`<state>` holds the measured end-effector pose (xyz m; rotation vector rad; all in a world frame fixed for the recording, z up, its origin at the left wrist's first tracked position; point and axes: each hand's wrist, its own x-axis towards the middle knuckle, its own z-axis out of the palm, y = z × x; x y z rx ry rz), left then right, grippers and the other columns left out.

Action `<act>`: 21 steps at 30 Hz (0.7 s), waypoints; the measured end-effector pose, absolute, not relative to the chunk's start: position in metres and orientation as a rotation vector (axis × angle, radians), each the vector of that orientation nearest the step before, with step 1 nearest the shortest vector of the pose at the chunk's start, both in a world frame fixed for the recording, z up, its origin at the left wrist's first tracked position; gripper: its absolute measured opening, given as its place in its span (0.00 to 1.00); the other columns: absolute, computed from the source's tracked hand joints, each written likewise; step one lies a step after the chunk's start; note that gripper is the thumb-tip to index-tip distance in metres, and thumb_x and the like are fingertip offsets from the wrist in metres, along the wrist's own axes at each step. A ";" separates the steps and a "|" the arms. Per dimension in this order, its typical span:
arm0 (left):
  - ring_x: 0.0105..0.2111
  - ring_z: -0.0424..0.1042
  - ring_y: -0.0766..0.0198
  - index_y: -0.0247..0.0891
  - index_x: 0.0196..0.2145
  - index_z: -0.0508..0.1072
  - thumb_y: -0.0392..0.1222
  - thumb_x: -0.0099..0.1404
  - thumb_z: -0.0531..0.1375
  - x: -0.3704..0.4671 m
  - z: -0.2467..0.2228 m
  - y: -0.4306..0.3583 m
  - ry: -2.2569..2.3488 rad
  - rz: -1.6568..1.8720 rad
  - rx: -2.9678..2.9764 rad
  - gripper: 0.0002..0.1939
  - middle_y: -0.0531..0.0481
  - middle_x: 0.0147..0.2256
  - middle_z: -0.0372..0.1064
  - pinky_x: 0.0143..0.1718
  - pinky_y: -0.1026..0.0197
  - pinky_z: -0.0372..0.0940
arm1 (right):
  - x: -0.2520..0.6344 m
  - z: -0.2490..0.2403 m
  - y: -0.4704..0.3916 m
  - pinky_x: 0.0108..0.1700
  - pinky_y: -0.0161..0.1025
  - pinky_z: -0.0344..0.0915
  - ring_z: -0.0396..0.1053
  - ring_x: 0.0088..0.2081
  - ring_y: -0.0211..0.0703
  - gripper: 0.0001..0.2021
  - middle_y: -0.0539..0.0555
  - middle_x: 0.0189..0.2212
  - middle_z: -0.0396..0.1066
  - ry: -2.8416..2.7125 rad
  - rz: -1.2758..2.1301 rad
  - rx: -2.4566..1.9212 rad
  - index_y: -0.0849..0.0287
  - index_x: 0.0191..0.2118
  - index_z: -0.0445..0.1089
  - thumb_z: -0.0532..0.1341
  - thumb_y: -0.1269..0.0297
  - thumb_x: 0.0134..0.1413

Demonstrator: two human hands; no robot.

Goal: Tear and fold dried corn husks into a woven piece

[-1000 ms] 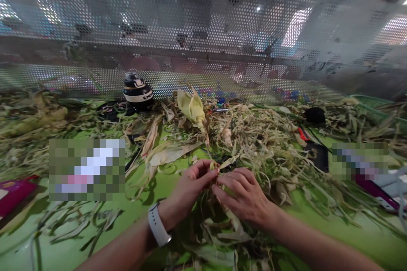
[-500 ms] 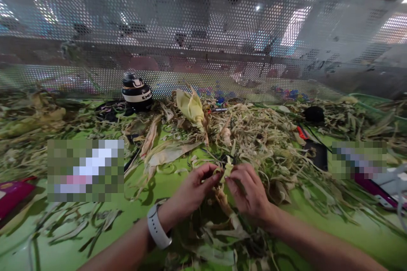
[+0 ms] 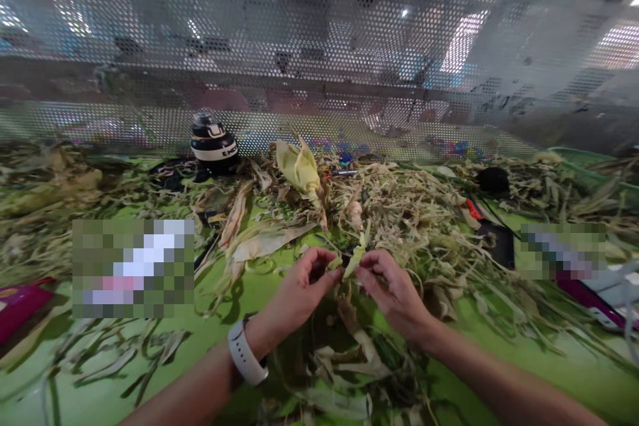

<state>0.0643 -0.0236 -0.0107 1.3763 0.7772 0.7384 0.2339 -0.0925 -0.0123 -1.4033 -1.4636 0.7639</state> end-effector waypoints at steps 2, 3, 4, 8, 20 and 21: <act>0.34 0.65 0.65 0.37 0.35 0.69 0.47 0.54 0.65 0.064 -0.010 -0.022 0.744 0.720 1.283 0.14 0.53 0.32 0.67 0.37 0.64 0.60 | 0.239 -0.008 -0.094 0.31 0.33 0.64 0.66 0.31 0.37 0.10 0.52 0.32 0.67 -1.363 0.916 -1.290 0.57 0.40 0.64 0.57 0.57 0.57; 0.33 0.65 0.66 0.37 0.35 0.70 0.47 0.53 0.65 0.063 -0.009 -0.022 0.724 0.697 1.227 0.14 0.53 0.31 0.68 0.36 0.65 0.60 | 0.241 -0.006 -0.095 0.32 0.34 0.65 0.66 0.31 0.38 0.12 0.53 0.34 0.68 -1.317 1.005 -1.227 0.57 0.42 0.64 0.58 0.56 0.56; 0.31 0.65 0.66 0.36 0.35 0.70 0.47 0.54 0.65 0.063 -0.008 -0.022 0.706 0.666 1.170 0.14 0.52 0.31 0.68 0.35 0.65 0.61 | 0.243 -0.004 -0.095 0.32 0.34 0.65 0.67 0.31 0.38 0.14 0.53 0.34 0.69 -1.286 1.086 -1.173 0.58 0.43 0.65 0.59 0.55 0.55; 0.25 0.65 0.70 0.35 0.32 0.72 0.46 0.51 0.67 0.064 -0.007 -0.024 0.693 0.558 0.938 0.15 0.52 0.28 0.69 0.27 0.68 0.60 | 0.246 -0.001 -0.095 0.34 0.35 0.64 0.66 0.30 0.38 0.11 0.52 0.30 0.68 -1.366 1.007 -1.134 0.56 0.41 0.71 0.62 0.58 0.52; 0.24 0.66 0.69 0.35 0.31 0.73 0.43 0.48 0.69 0.065 -0.009 -0.028 0.732 0.483 0.874 0.14 0.51 0.27 0.70 0.27 0.67 0.61 | 0.251 0.009 -0.095 0.43 0.41 0.63 0.66 0.38 0.44 0.09 0.53 0.32 0.67 -1.805 1.059 -1.056 0.59 0.30 0.73 0.59 0.60 0.54; 0.24 0.67 0.69 0.35 0.32 0.73 0.43 0.48 0.69 0.065 -0.009 -0.029 0.715 0.477 0.883 0.15 0.50 0.28 0.71 0.28 0.66 0.61 | 0.250 0.008 -0.096 0.42 0.41 0.63 0.65 0.37 0.44 0.10 0.53 0.32 0.67 -1.810 1.077 -1.056 0.60 0.30 0.72 0.59 0.59 0.53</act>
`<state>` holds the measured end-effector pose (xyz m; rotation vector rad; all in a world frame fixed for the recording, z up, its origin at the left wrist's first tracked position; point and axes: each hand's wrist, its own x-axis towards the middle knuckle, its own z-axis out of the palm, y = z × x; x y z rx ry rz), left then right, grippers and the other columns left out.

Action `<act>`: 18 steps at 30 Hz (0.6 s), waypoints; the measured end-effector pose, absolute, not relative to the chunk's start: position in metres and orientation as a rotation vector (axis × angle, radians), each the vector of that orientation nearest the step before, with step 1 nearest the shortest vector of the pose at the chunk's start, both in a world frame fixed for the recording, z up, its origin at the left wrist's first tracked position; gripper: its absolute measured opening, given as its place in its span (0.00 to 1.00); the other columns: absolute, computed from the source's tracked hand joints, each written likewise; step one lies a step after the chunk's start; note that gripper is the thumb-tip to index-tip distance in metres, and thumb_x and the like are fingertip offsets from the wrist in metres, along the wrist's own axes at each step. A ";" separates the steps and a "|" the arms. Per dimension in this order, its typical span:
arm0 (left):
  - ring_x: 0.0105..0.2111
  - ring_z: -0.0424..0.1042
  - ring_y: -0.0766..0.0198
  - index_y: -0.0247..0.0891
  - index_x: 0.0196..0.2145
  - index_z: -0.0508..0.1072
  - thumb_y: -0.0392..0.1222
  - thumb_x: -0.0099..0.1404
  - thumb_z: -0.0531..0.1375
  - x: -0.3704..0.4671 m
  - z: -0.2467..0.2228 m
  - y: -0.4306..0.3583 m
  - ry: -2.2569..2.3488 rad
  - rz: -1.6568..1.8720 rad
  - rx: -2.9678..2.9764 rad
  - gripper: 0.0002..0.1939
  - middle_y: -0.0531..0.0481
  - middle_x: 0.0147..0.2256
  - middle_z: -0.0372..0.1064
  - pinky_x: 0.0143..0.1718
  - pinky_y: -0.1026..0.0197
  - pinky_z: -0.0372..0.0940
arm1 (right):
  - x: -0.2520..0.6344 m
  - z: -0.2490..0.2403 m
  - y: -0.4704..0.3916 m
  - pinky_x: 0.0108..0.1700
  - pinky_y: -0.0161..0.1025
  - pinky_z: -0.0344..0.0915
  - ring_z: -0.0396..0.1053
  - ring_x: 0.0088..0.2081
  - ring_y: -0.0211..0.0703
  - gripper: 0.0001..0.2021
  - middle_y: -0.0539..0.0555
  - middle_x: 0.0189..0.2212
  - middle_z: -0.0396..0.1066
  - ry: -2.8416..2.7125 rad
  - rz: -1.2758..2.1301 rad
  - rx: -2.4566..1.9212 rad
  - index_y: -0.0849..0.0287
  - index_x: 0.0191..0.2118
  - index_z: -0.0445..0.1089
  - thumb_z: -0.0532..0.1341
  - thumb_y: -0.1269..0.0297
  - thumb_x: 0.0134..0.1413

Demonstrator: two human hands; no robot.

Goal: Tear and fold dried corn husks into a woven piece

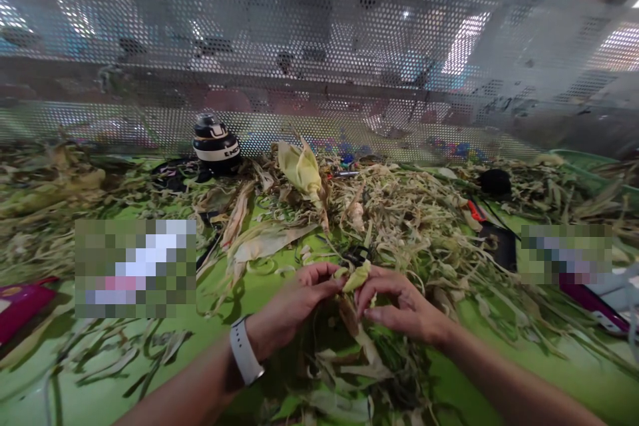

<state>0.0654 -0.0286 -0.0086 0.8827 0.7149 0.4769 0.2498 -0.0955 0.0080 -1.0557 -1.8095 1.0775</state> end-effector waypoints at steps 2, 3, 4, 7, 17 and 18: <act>0.25 0.67 0.68 0.34 0.32 0.73 0.44 0.48 0.69 0.066 -0.008 -0.030 0.693 0.482 0.907 0.15 0.50 0.28 0.71 0.29 0.66 0.62 | 0.246 0.004 -0.096 0.38 0.38 0.63 0.64 0.35 0.42 0.09 0.52 0.30 0.66 -1.785 1.087 -1.090 0.60 0.32 0.69 0.60 0.59 0.52; 0.26 0.67 0.68 0.34 0.31 0.73 0.44 0.48 0.69 0.066 -0.007 -0.031 0.696 0.488 0.919 0.15 0.50 0.28 0.71 0.29 0.66 0.61 | 0.244 0.001 -0.096 0.36 0.36 0.63 0.64 0.33 0.40 0.09 0.51 0.29 0.65 -1.760 1.055 -1.132 0.60 0.33 0.68 0.60 0.59 0.51; 0.26 0.67 0.68 0.34 0.31 0.73 0.44 0.48 0.69 0.067 -0.007 -0.032 0.702 0.493 0.930 0.15 0.51 0.27 0.70 0.29 0.66 0.61 | 0.241 -0.001 -0.096 0.34 0.34 0.62 0.63 0.31 0.39 0.08 0.50 0.28 0.64 -1.738 0.996 -1.179 0.60 0.33 0.67 0.61 0.60 0.50; 0.26 0.66 0.68 0.34 0.30 0.73 0.45 0.48 0.69 0.067 -0.006 -0.033 0.709 0.489 0.965 0.14 0.52 0.26 0.70 0.29 0.67 0.59 | 0.234 -0.008 -0.096 0.32 0.32 0.60 0.61 0.28 0.36 0.05 0.48 0.26 0.63 -1.737 0.817 -1.256 0.60 0.31 0.66 0.59 0.64 0.53; 0.32 0.67 0.66 0.38 0.36 0.72 0.33 0.47 0.66 0.063 -0.007 -0.034 0.649 0.520 1.022 0.16 0.53 0.31 0.70 0.35 0.65 0.62 | 0.231 -0.005 -0.097 0.24 0.30 0.59 0.59 0.21 0.34 0.17 0.47 0.18 0.62 -1.529 0.968 -1.276 0.60 0.23 0.67 0.54 0.57 0.59; 0.32 0.67 0.66 0.38 0.36 0.72 0.33 0.47 0.65 0.063 -0.007 -0.034 0.654 0.526 1.021 0.15 0.53 0.31 0.70 0.35 0.66 0.61 | 0.231 -0.005 -0.097 0.24 0.30 0.60 0.59 0.20 0.34 0.17 0.47 0.17 0.62 -1.523 1.002 -1.270 0.60 0.22 0.67 0.55 0.57 0.58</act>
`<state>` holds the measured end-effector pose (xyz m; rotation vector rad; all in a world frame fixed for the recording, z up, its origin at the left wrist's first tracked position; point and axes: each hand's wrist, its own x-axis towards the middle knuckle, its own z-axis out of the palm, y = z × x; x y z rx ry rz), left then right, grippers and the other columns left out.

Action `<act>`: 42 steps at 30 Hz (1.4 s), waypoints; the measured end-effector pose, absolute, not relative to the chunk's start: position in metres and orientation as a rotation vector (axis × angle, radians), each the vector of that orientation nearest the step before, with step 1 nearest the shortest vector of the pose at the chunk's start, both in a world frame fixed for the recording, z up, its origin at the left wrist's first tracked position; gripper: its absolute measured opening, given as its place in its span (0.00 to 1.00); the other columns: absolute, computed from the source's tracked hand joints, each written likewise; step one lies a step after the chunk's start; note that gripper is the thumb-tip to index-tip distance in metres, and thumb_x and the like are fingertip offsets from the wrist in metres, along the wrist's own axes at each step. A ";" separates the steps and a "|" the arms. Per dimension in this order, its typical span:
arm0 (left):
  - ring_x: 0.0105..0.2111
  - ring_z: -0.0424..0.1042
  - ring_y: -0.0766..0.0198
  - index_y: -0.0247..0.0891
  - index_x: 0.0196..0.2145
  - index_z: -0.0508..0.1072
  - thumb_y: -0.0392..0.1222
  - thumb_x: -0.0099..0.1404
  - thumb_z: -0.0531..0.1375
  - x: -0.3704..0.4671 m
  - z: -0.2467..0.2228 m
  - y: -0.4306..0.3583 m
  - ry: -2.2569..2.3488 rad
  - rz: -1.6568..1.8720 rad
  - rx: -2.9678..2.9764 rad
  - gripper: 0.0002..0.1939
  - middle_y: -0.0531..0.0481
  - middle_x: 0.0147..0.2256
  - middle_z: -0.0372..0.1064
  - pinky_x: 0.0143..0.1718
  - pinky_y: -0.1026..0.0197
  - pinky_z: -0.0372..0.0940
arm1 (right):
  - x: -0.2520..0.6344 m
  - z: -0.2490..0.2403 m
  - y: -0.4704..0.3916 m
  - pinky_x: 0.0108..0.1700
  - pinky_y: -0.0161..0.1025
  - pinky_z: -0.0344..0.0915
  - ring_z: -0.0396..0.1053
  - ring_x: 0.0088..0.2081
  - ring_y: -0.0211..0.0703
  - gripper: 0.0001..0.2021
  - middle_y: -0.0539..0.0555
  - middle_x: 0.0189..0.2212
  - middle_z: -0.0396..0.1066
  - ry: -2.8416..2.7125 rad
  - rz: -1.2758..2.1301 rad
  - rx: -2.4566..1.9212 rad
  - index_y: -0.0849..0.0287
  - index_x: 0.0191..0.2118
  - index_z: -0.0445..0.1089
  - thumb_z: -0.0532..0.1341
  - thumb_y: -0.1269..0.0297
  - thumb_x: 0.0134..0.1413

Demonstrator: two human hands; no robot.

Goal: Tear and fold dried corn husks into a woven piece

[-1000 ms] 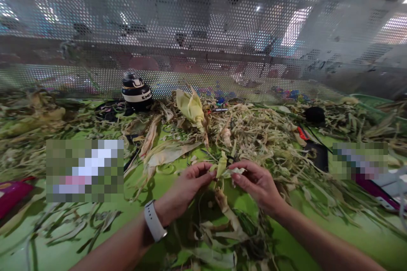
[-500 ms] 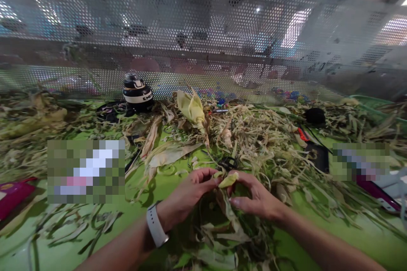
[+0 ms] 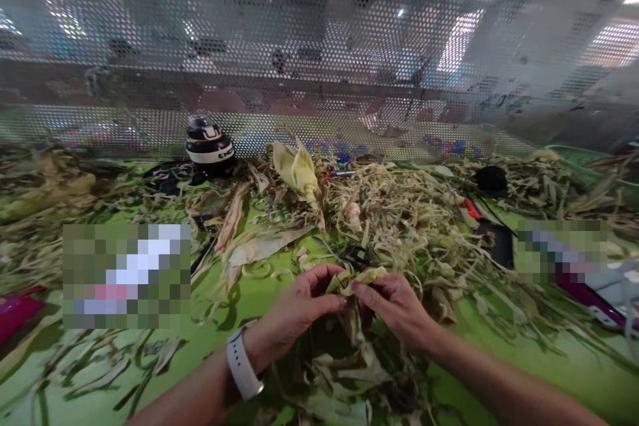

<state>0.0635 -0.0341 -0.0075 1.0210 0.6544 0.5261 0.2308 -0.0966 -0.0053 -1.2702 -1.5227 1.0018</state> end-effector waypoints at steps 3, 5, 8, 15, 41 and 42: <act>0.32 0.67 0.66 0.38 0.35 0.73 0.31 0.48 0.63 0.065 -0.009 -0.035 0.653 0.524 1.006 0.13 0.53 0.31 0.70 0.36 0.66 0.61 | 0.230 -0.007 -0.097 0.27 0.31 0.61 0.61 0.23 0.35 0.14 0.48 0.19 0.63 -1.565 0.901 -1.288 0.60 0.24 0.68 0.56 0.59 0.57; 0.31 0.67 0.67 0.37 0.35 0.73 0.31 0.50 0.62 0.065 -0.012 -0.034 0.646 0.530 0.986 0.12 0.53 0.31 0.70 0.35 0.66 0.61 | 0.230 -0.008 -0.097 0.29 0.32 0.61 0.61 0.25 0.36 0.12 0.49 0.21 0.64 -1.583 0.762 -1.314 0.60 0.26 0.68 0.56 0.61 0.57; 0.28 0.65 0.69 0.38 0.35 0.72 0.32 0.51 0.61 0.064 -0.018 -0.034 0.630 0.534 0.918 0.11 0.54 0.29 0.69 0.31 0.68 0.59 | 0.228 -0.011 -0.096 0.28 0.31 0.59 0.59 0.24 0.35 0.08 0.48 0.21 0.62 -1.580 0.630 -1.351 0.60 0.27 0.66 0.57 0.62 0.55; 0.30 0.65 0.70 0.38 0.34 0.69 0.43 0.56 0.64 0.067 -0.018 -0.038 0.619 0.582 0.985 0.10 0.55 0.30 0.68 0.34 0.68 0.60 | 0.227 -0.016 -0.093 0.28 0.31 0.61 0.60 0.25 0.34 0.09 0.47 0.22 0.61 -1.409 0.857 -1.297 0.59 0.28 0.64 0.60 0.60 0.53; 0.21 0.63 0.74 0.34 0.25 0.69 0.44 0.48 0.69 0.072 -0.020 -0.031 0.708 0.712 0.754 0.14 0.57 0.22 0.67 0.25 0.71 0.59 | 0.234 -0.017 -0.093 0.37 0.32 0.69 0.71 0.34 0.37 0.10 0.53 0.33 0.72 -1.829 0.289 -0.986 0.55 0.42 0.72 0.59 0.73 0.55; 0.21 0.63 0.74 0.34 0.25 0.69 0.44 0.48 0.69 0.072 -0.021 -0.031 0.702 0.712 0.752 0.14 0.57 0.22 0.67 0.25 0.71 0.59 | 0.234 -0.016 -0.094 0.38 0.32 0.69 0.71 0.35 0.37 0.12 0.54 0.35 0.71 -1.867 0.258 -0.989 0.55 0.44 0.71 0.59 0.74 0.55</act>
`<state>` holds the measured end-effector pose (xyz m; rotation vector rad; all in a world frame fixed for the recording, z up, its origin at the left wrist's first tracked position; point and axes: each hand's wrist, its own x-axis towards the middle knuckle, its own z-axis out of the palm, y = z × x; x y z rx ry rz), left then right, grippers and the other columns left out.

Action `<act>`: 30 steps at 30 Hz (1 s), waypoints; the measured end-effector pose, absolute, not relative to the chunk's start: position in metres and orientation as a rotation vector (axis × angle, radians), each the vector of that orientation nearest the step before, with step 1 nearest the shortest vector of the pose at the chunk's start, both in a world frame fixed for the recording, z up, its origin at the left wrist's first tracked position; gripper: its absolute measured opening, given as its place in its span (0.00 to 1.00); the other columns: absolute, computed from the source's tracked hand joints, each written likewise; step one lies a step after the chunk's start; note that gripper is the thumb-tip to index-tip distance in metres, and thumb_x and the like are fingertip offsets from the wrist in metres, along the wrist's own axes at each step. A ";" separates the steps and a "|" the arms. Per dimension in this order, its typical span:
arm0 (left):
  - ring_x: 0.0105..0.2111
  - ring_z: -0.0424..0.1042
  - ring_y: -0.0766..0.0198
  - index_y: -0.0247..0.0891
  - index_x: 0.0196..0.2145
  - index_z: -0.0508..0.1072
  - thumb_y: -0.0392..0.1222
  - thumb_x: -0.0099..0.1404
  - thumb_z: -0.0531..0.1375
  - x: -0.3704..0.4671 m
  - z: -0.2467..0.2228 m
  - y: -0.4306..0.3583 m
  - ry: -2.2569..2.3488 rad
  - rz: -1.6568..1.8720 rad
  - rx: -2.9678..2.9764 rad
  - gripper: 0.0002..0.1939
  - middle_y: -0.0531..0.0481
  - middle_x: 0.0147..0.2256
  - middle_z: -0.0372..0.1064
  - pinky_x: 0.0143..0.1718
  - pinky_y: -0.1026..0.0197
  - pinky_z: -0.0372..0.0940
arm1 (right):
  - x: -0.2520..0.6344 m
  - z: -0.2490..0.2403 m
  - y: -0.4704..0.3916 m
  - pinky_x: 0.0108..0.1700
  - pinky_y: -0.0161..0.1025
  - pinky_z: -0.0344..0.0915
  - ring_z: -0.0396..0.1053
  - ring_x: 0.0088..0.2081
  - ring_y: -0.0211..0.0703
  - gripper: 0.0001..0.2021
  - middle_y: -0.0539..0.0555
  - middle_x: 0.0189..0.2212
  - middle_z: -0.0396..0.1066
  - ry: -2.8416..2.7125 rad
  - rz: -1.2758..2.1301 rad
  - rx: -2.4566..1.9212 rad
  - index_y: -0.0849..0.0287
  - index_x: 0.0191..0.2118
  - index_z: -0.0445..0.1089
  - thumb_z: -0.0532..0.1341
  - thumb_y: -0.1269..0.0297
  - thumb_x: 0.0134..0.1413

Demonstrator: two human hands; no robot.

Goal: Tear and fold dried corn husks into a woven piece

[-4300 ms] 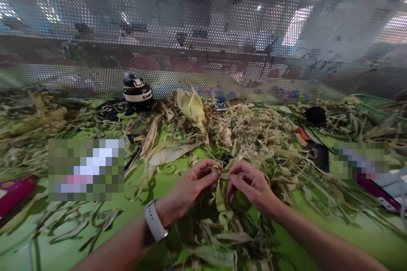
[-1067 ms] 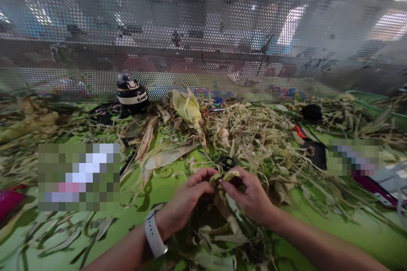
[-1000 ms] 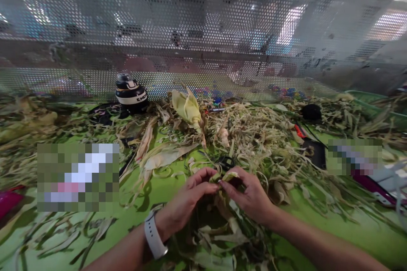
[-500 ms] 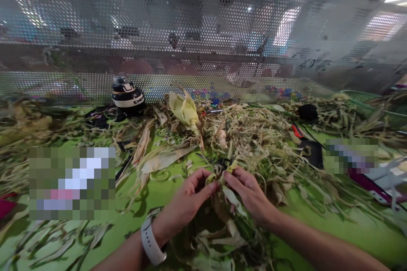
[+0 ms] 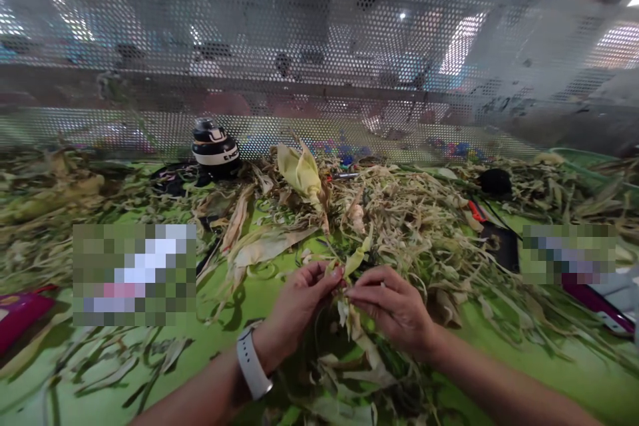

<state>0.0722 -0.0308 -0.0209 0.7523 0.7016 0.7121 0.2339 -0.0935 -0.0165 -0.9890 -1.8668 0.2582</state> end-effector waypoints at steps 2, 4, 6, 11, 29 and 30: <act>0.22 0.63 0.74 0.34 0.25 0.70 0.43 0.47 0.70 0.073 -0.023 -0.030 0.688 0.717 0.732 0.15 0.56 0.23 0.67 0.25 0.71 0.59 | 0.235 -0.015 -0.093 0.41 0.33 0.69 0.70 0.38 0.38 0.17 0.56 0.38 0.70 -1.965 0.229 -0.975 0.57 0.50 0.68 0.56 0.76 0.56; 0.22 0.63 0.74 0.34 0.25 0.70 0.43 0.47 0.70 0.073 -0.024 -0.030 0.680 0.726 0.711 0.14 0.56 0.23 0.67 0.26 0.71 0.59 | 0.237 -0.014 -0.092 0.43 0.34 0.68 0.69 0.41 0.38 0.18 0.57 0.40 0.70 -2.051 0.206 -0.952 0.58 0.52 0.66 0.55 0.77 0.56; 0.22 0.63 0.74 0.34 0.25 0.70 0.43 0.47 0.70 0.073 -0.026 -0.029 0.670 0.726 0.717 0.13 0.56 0.22 0.67 0.25 0.71 0.59 | 0.240 -0.014 -0.091 0.43 0.34 0.68 0.69 0.41 0.39 0.17 0.57 0.40 0.70 -2.112 0.138 -0.960 0.58 0.51 0.67 0.56 0.76 0.55; 0.23 0.64 0.74 0.34 0.26 0.71 0.42 0.48 0.69 0.072 -0.028 -0.029 0.666 0.699 0.716 0.12 0.55 0.24 0.68 0.26 0.71 0.60 | 0.245 -0.012 -0.091 0.42 0.35 0.67 0.67 0.42 0.40 0.17 0.56 0.41 0.69 -2.302 -0.030 -0.968 0.57 0.48 0.68 0.56 0.77 0.53; 0.23 0.62 0.72 0.34 0.25 0.71 0.45 0.46 0.70 0.073 -0.023 -0.033 0.674 0.687 0.881 0.15 0.55 0.24 0.66 0.27 0.69 0.59 | 0.233 -0.019 -0.089 0.39 0.33 0.69 0.70 0.38 0.38 0.03 0.55 0.36 0.70 -2.008 0.066 -1.070 0.57 0.39 0.65 0.56 0.69 0.59; 0.23 0.62 0.72 0.34 0.26 0.71 0.45 0.46 0.70 0.073 -0.023 -0.033 0.680 0.688 0.882 0.15 0.55 0.24 0.66 0.26 0.69 0.58 | 0.231 -0.019 -0.090 0.40 0.33 0.69 0.70 0.39 0.39 0.03 0.55 0.35 0.70 -1.960 0.110 -1.081 0.57 0.39 0.65 0.56 0.69 0.59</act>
